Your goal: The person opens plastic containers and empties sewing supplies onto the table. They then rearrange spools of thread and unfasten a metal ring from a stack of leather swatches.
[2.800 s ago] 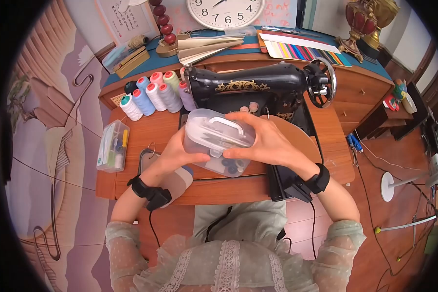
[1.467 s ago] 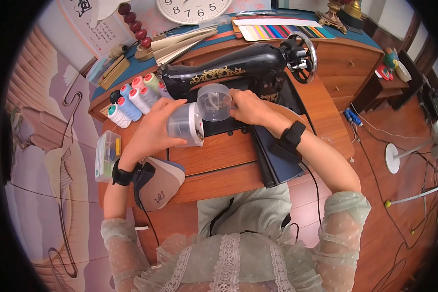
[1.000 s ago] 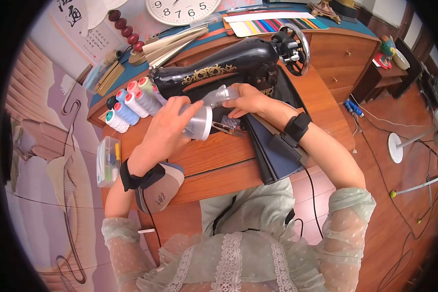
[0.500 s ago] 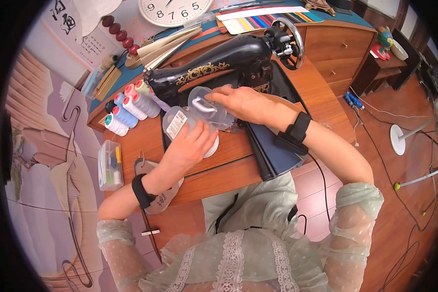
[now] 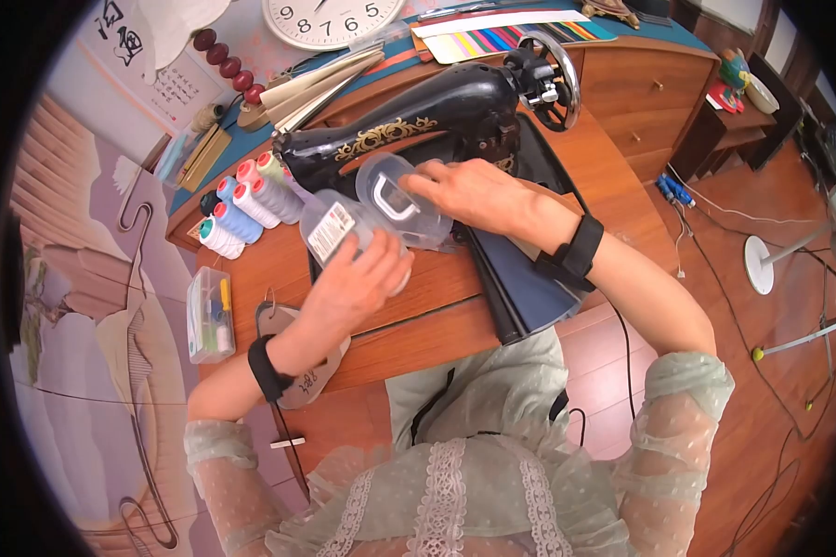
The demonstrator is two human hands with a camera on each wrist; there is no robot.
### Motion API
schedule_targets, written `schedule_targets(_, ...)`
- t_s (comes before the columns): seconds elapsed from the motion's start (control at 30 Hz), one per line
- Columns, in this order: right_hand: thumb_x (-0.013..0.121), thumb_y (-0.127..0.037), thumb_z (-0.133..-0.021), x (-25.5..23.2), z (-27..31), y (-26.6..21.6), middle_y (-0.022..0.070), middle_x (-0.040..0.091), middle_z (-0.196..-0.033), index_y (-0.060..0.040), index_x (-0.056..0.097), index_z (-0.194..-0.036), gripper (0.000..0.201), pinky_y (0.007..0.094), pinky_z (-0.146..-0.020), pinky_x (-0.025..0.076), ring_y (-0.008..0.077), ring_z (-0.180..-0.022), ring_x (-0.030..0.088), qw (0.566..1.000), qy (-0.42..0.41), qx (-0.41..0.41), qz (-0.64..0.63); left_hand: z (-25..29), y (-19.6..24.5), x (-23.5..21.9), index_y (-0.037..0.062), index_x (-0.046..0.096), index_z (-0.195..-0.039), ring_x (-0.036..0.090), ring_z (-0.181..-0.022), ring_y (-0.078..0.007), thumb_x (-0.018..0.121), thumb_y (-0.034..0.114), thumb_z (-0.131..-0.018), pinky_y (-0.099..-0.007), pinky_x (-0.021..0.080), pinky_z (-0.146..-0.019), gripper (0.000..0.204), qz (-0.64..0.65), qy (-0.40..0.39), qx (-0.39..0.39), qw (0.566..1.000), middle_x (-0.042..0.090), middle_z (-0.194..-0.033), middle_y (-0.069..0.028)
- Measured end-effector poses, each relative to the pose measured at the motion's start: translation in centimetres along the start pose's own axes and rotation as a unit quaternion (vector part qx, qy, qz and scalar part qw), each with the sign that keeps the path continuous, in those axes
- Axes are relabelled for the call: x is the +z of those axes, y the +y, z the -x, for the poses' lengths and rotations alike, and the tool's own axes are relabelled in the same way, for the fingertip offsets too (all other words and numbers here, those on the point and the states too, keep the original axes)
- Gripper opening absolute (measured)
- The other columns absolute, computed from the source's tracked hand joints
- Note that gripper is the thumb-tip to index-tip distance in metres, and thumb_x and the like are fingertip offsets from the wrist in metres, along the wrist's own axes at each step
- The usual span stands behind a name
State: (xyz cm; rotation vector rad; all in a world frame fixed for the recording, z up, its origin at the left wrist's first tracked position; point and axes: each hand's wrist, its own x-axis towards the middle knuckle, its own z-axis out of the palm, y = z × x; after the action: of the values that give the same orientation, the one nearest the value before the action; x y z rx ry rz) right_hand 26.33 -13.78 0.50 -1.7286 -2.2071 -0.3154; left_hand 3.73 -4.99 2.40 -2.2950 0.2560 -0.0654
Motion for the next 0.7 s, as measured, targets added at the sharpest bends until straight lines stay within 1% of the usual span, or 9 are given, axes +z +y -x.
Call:
schedule_targets(0.17,0.062,-0.004,-0.075,0.5,-0.1,0.2,0.0141,0.053,-0.118,-0.0079,0.046,-0.121,0.050,0.0339,-0.060,0.055,0.0280,-0.080,0.064,1.000,0.009,-0.017,0.007,0.7,-0.2,-0.4,0.0084,0.051,-0.125,0.045,-0.116,-0.0237,0.054,0.018,-0.079,-0.0397,0.038,-0.095,0.047,0.011,0.006,0.038,0.999,0.051,-0.122,-0.0099)
schedule_targets(0.3,0.060,-0.004,-0.076,-0.1,-0.2,-0.2,0.0132,0.054,-0.108,-0.0073,0.048,-0.119,0.045,0.0342,-0.058,0.053,0.0273,-0.075,0.064,0.999,0.024,-0.041,0.014,0.7,-0.4,-0.3,0.0088,0.052,-0.124,0.046,-0.116,-0.0246,0.053,0.020,-0.079,-0.0395,0.039,-0.094,0.046,-0.019,0.013,0.043,0.999,0.051,-0.122,-0.0100)
schedule_targets(0.37,0.059,-0.004,-0.076,-0.4,-0.1,-0.1,0.0121,0.056,-0.103,-0.0071,0.049,-0.117,0.042,0.0344,-0.057,0.053,0.0272,-0.074,0.064,0.998,0.041,-0.043,0.016,1.0,-0.5,-0.6,0.0110,0.052,-0.125,0.047,-0.115,-0.0269,0.057,0.013,-0.076,-0.0393,0.042,-0.092,0.049,0.099,0.054,-0.001,0.994,0.051,-0.121,-0.0101)
schedule_targets(0.4,0.057,-0.004,-0.076,-0.6,-0.1,0.2,0.0123,0.056,-0.094,-0.0063,0.050,-0.110,0.035,0.0366,-0.056,0.051,0.0296,-0.071,0.063,0.998,0.057,-0.039,-0.011,1.3,-0.9,-0.7,0.0110,0.052,-0.125,0.047,-0.115,-0.0269,0.057,0.013,-0.076,-0.0393,0.042,-0.092,0.049,0.099,0.054,0.005,0.994,0.051,-0.121,-0.0101)
schedule_targets(0.47,0.059,-0.003,-0.076,-0.9,0.1,0.5,0.0127,0.059,-0.082,-0.0049,0.053,-0.099,0.024,0.0408,-0.057,0.049,0.0324,-0.070,0.062,0.996,0.072,-0.013,-0.048,1.9,-2.5,-1.1,0.0114,0.053,-0.124,0.048,-0.113,-0.0309,0.066,0.003,-0.065,-0.0402,0.043,-0.091,0.061,0.258,0.079,-0.050,0.962,0.051,-0.120,-0.0107)
schedule_targets(0.5,0.059,-0.003,-0.076,-1.0,0.2,0.6,0.0127,0.059,-0.082,-0.0049,0.053,-0.099,0.024,0.0408,-0.057,0.049,0.0324,-0.070,0.062,0.996,0.075,-0.005,-0.047,2.0,-3.0,-1.1,0.0114,0.053,-0.124,0.048,-0.113,-0.0309,0.066,0.003,-0.065,-0.0402,0.043,-0.091,0.061,0.257,0.079,-0.041,0.962,0.051,-0.120,-0.0107)
schedule_targets(0.57,0.062,-0.005,-0.076,-1.1,0.3,0.8,0.0126,0.060,-0.079,-0.0043,0.053,-0.098,0.023,0.0425,-0.059,0.049,0.0340,-0.069,0.062,0.992,0.082,0.015,-0.094,2.5,-3.5,-1.1,0.0109,0.054,-0.124,0.048,-0.113,-0.0338,0.072,-0.005,-0.051,-0.0412,0.043,-0.093,0.077,0.416,0.090,-0.124,0.896,0.051,-0.120,-0.0115)
schedule_targets(0.6,0.062,-0.008,-0.080,-0.8,0.3,1.0,0.0108,0.063,-0.084,-0.0093,0.055,-0.109,0.030,0.0416,-0.063,0.050,0.0318,-0.074,0.062,0.992,0.068,0.033,-0.101,2.7,-3.6,0.0,0.0096,0.054,-0.123,0.048,-0.113,-0.0344,0.076,-0.006,-0.047,-0.0416,0.042,-0.095,0.080,0.420,0.123,-0.131,0.890,0.050,-0.121,-0.0122)
schedule_targets(0.7,0.065,-0.008,-0.077,-1.3,0.1,0.5,0.0104,0.064,-0.086,-0.0088,0.054,-0.109,0.034,0.0430,-0.064,0.049,0.0332,-0.075,0.062,0.987,0.085,0.052,-0.124,3.2,-4.6,0.5,0.0135,0.053,-0.124,0.048,-0.113,-0.0339,0.075,-0.005,-0.052,-0.0409,0.044,-0.093,0.078,0.426,0.128,-0.169,0.880,0.050,-0.120,-0.0110)
